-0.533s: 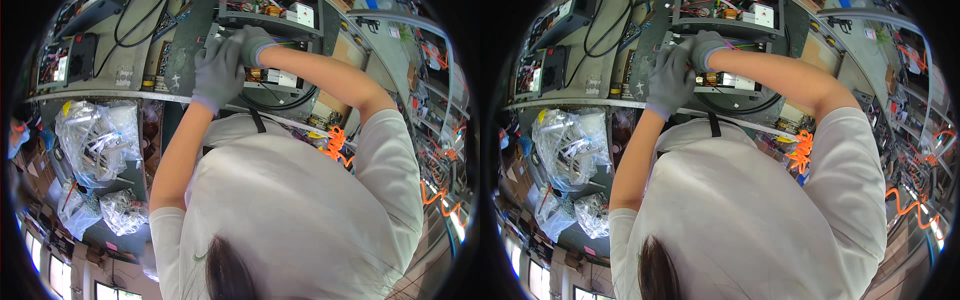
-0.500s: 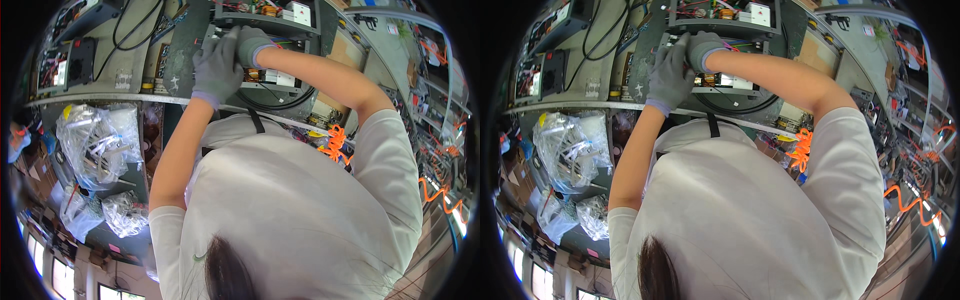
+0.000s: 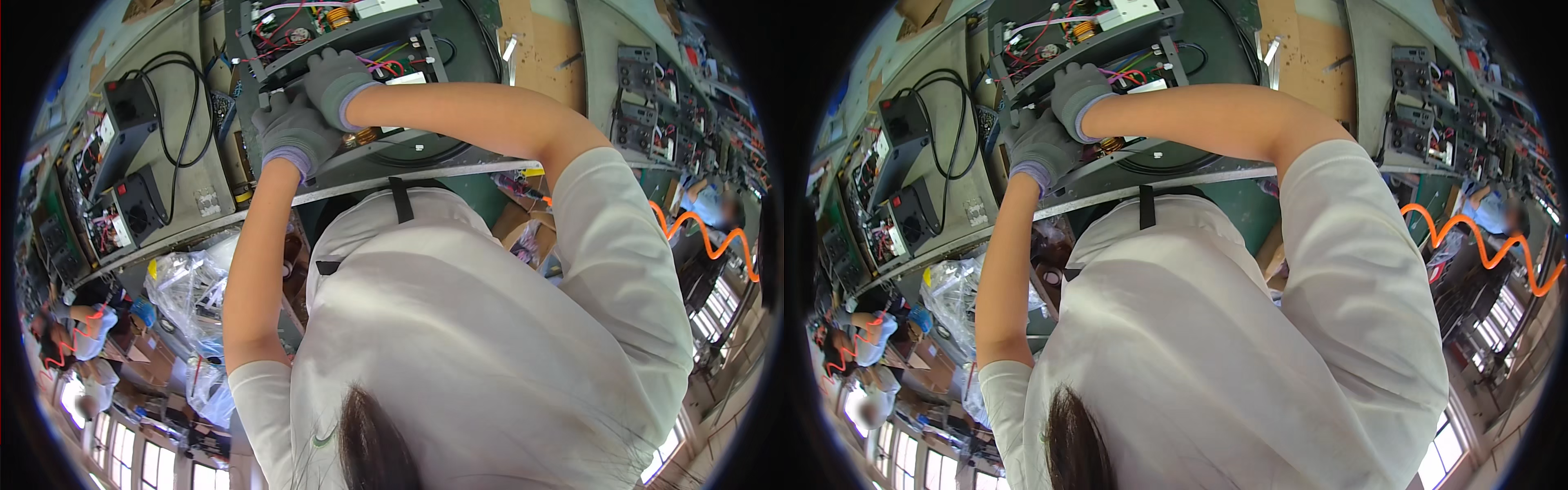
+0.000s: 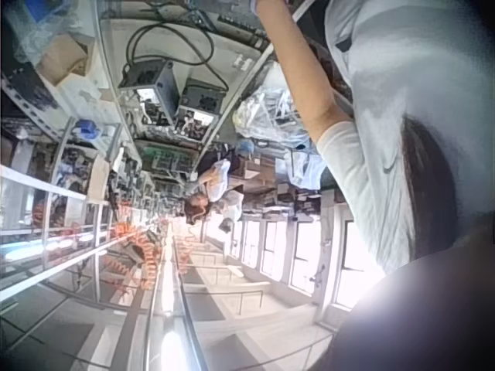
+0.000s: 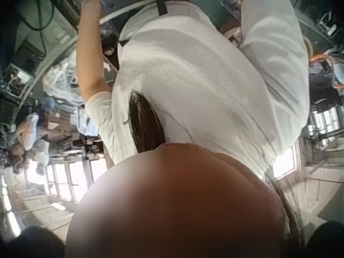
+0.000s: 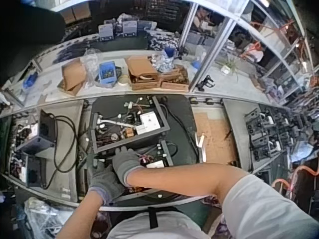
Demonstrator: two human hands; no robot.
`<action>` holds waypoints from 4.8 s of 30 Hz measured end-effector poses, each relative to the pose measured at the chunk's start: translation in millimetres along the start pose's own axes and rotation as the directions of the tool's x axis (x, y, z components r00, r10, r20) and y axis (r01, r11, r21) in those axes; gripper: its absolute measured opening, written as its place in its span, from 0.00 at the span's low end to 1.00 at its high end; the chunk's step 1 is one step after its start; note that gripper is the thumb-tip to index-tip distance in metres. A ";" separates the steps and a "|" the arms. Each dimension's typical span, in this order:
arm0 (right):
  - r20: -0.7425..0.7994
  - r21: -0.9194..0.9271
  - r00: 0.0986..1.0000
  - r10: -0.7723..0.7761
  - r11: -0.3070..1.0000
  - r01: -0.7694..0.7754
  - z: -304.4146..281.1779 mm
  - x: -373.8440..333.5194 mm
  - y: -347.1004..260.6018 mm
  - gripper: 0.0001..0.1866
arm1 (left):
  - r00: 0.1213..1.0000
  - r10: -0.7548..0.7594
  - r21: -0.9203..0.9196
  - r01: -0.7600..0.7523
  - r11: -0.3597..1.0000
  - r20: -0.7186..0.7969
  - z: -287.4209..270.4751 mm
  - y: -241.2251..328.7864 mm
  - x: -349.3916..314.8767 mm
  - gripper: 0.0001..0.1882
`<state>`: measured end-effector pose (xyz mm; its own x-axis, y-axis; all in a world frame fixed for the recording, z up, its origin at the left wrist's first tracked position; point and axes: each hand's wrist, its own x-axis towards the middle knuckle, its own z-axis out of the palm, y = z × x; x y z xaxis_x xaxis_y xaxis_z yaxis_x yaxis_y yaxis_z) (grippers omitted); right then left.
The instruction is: Assembling and wiring an electronic inverter unit at an industrial workstation.
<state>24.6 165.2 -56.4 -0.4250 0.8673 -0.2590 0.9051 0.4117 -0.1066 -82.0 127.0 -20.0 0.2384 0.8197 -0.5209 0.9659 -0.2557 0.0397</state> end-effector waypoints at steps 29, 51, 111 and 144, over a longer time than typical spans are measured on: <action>-0.559 0.770 0.533 0.635 0.636 0.050 9.6 -89.0 100.4 0.10 | 0.944 -0.139 0.222 0.073 0.972 0.298 4.4 24.3 67.7 0.16; -0.398 0.578 0.864 -0.308 0.647 0.497 -5.3 -68.2 19.9 0.16 | 0.787 -0.284 -0.795 -0.385 0.468 -0.548 10.0 -14.8 -77.8 0.10; -0.241 0.802 0.863 0.444 0.592 -0.080 43.1 10.6 -37.6 0.06 | 0.832 -0.360 -0.865 -0.250 0.436 -0.422 54.3 -65.8 5.5 0.20; 0.056 0.198 0.988 0.141 0.969 -0.149 -101.8 81.6 135.8 0.14 | 0.633 -0.189 -0.225 0.024 0.974 -0.751 -86.9 -76.7 161.7 0.20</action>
<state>111.4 320.4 5.7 -0.2917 0.8998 -0.3244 0.9430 0.2138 -0.2550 -108.8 323.8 -33.1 0.0444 0.9520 0.3029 0.9693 -0.1145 0.2177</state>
